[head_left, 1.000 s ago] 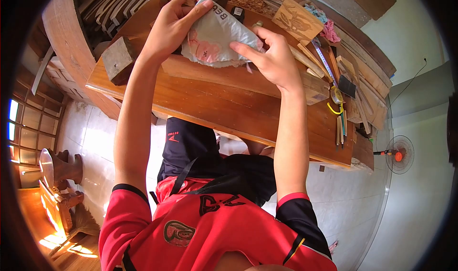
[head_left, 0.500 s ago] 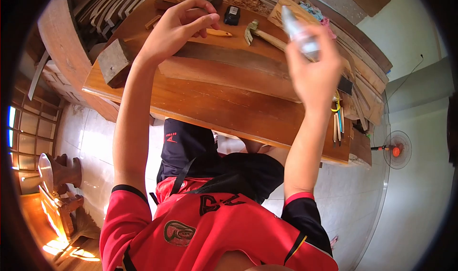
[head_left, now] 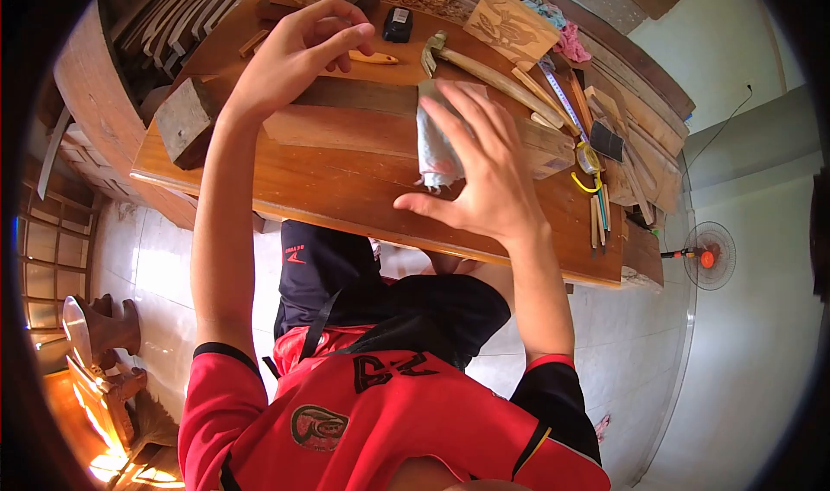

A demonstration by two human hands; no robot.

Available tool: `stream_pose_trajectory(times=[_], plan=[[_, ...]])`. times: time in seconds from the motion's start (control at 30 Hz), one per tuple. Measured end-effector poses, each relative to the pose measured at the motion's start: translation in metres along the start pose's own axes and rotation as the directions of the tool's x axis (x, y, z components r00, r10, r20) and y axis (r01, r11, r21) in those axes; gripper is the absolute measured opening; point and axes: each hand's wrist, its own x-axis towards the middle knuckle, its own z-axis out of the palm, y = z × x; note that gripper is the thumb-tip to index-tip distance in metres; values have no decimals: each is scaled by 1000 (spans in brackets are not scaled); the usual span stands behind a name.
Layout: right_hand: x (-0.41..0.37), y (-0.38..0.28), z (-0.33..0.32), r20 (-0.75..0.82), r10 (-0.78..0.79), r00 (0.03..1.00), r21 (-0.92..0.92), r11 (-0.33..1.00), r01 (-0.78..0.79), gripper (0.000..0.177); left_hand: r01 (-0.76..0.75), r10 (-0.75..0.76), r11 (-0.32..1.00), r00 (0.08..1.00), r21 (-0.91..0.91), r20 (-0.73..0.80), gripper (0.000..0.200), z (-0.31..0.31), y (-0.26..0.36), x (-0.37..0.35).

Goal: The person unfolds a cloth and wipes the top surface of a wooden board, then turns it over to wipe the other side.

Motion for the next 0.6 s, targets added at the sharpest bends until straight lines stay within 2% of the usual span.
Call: stream_pose_trajectory(times=[0.03, 0.07, 0.17, 0.2, 0.27, 0.33, 0.37, 0.47, 0.57, 0.6], plan=[[2, -4, 2, -14, 10, 1000, -4, 1000, -10, 107, 4, -4, 1000, 1000, 20, -2, 31, 0, 0, 0], [2, -4, 7, 23, 7, 1000, -33, 999, -6, 125, 14, -14, 999, 1000, 29, -5, 32, 0, -1, 1], [6, -9, 18, 8, 82, 997, -94, 992, -81, 121, 15, -16, 999, 1000, 42, 3, 32, 1, -2, 0], [6, -8, 26, 22, 104, 994, -70, 992, -102, 111, 26, -27, 998, 1000, 56, 6, 33, 0, -1, 0], [6, -6, 39, 10, 123, 992, -138, 983, -120, 103, 43, -45, 996, 999, 80, 15, 33, 0, 0, 0], [5, -6, 41, -13, 132, 991, -185, 974, -132, 91, 28, -26, 981, 1000, 190, -11, 37, 5, -2, 2], [1, -4, 40, -26, 132, 991, -200, 971, -134, 91, 23, -18, 970, 1000, 242, -26, 39, 8, -3, 2], [-15, 7, 27, -52, 144, 988, -248, 957, -152, 89, -53, 17, 763, 998, 645, 63, 51, 25, 8, -5], [-41, 26, 4, -78, 222, 972, -298, 925, -235, 89, 59, -88, 655, 996, 753, 0, 62, 31, 9, -6], [-51, 35, -2, -94, 243, 965, -345, 902, -261, 90, 82, -106, 669, 994, 739, -15, 65, 31, 9, -5]])
